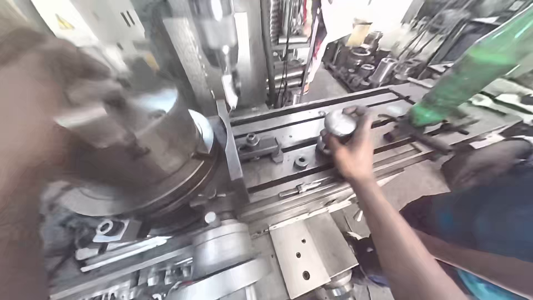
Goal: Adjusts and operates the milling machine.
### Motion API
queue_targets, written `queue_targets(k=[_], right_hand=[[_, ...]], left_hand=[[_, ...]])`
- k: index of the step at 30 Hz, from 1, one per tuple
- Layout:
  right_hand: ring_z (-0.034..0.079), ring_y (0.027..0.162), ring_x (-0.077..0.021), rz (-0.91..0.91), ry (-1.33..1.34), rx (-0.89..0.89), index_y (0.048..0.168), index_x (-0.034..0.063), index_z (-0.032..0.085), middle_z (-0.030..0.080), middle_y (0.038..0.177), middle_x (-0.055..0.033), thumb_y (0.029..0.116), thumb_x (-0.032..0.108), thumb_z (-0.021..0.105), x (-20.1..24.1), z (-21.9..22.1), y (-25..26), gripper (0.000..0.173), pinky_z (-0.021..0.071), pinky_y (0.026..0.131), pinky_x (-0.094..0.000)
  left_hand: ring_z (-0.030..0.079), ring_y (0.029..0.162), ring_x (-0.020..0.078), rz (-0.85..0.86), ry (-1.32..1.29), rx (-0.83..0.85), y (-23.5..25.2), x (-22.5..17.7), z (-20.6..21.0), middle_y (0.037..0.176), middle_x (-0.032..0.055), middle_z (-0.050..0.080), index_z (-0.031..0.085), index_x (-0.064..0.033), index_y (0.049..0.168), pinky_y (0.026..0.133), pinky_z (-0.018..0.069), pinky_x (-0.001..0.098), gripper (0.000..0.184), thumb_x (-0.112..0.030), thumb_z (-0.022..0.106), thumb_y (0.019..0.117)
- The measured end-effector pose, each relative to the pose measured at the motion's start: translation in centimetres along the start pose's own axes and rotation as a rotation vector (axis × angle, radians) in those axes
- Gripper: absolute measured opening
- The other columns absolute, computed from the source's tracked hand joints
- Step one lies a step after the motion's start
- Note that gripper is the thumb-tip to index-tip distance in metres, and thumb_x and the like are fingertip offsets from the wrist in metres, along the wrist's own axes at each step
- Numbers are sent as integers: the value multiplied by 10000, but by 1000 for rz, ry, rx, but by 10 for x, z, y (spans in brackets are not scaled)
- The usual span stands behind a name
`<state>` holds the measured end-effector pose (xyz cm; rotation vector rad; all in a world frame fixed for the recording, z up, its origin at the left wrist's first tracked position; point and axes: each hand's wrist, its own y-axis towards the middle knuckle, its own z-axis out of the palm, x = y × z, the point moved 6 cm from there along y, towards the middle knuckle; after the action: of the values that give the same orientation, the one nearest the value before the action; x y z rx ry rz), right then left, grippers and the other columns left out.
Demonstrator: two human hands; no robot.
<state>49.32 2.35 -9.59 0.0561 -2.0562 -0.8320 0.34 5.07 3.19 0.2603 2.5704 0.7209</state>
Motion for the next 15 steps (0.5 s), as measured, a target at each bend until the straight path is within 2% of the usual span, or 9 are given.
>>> queue_targets(k=[1,2,3,4,6,8,9,12,15], right_hand=[[727,874,-190,15,5,-2,1398,158,450,704,1090,-63,847,231,806,-2,0,0,660,631,737,-458],[726,850,-185,24,4,-7,1391,165,455,706,1071,-56,844,233,808,-2,-1,1,655,632,720,-452],[724,851,-185,33,4,-7,1388,170,457,708,1066,-54,842,237,809,-2,-2,0,653,625,722,-453],[724,861,-193,41,7,-1,1387,168,455,707,1068,-59,843,233,808,-2,0,-1,652,624,727,-463],[720,896,-228,51,11,15,1399,168,444,701,1089,-80,847,230,806,1,3,-3,662,608,747,-501],[716,868,-270,47,5,6,1406,157,436,699,1082,-112,858,210,806,4,-1,-5,664,588,708,-529],[715,867,-279,46,-2,-5,1406,157,436,698,1088,-117,858,207,806,4,-3,-5,663,586,700,-535],[703,915,-311,64,-6,-6,1409,158,447,682,1136,-134,856,211,809,4,-5,-5,662,569,723,-564],[696,933,-333,71,13,9,1412,155,451,679,1135,-143,853,211,806,4,-4,-4,664,562,732,-579]], left_hand=[[658,1079,131,-59,-140,-85,-8,-4,-2,1196,2,662,634,-220,1260,911,585,381,270,-371,557,1049],[684,983,88,-115,-206,-131,-18,-11,-3,1124,-40,692,671,-267,1214,824,612,368,282,-451,533,1051],[696,918,75,-170,-201,-146,-31,-19,-5,1080,-51,707,683,-298,1195,762,617,390,313,-510,507,1046],[681,856,92,-194,-196,-161,-43,-33,-9,1038,-17,706,690,-266,1184,715,589,417,332,-497,489,1054],[635,850,81,-275,-181,-157,-49,-75,-16,1041,8,676,683,-198,1209,776,549,407,366,-445,447,1077],[598,770,57,-291,-236,-194,-45,-89,-15,957,-5,654,690,-143,1165,726,531,347,345,-385,461,1076],[618,763,17,-268,-285,-195,-42,-85,-13,942,-53,658,686,-158,1144,715,563,287,317,-373,463,1075],[610,743,-72,-241,-348,-189,-43,-91,-11,915,-153,649,650,-184,1081,672,545,167,210,-300,475,1064],[588,727,-36,-247,-259,-134,-43,-96,-15,989,-79,679,668,-116,1115,654,507,192,304,-306,436,1068]])
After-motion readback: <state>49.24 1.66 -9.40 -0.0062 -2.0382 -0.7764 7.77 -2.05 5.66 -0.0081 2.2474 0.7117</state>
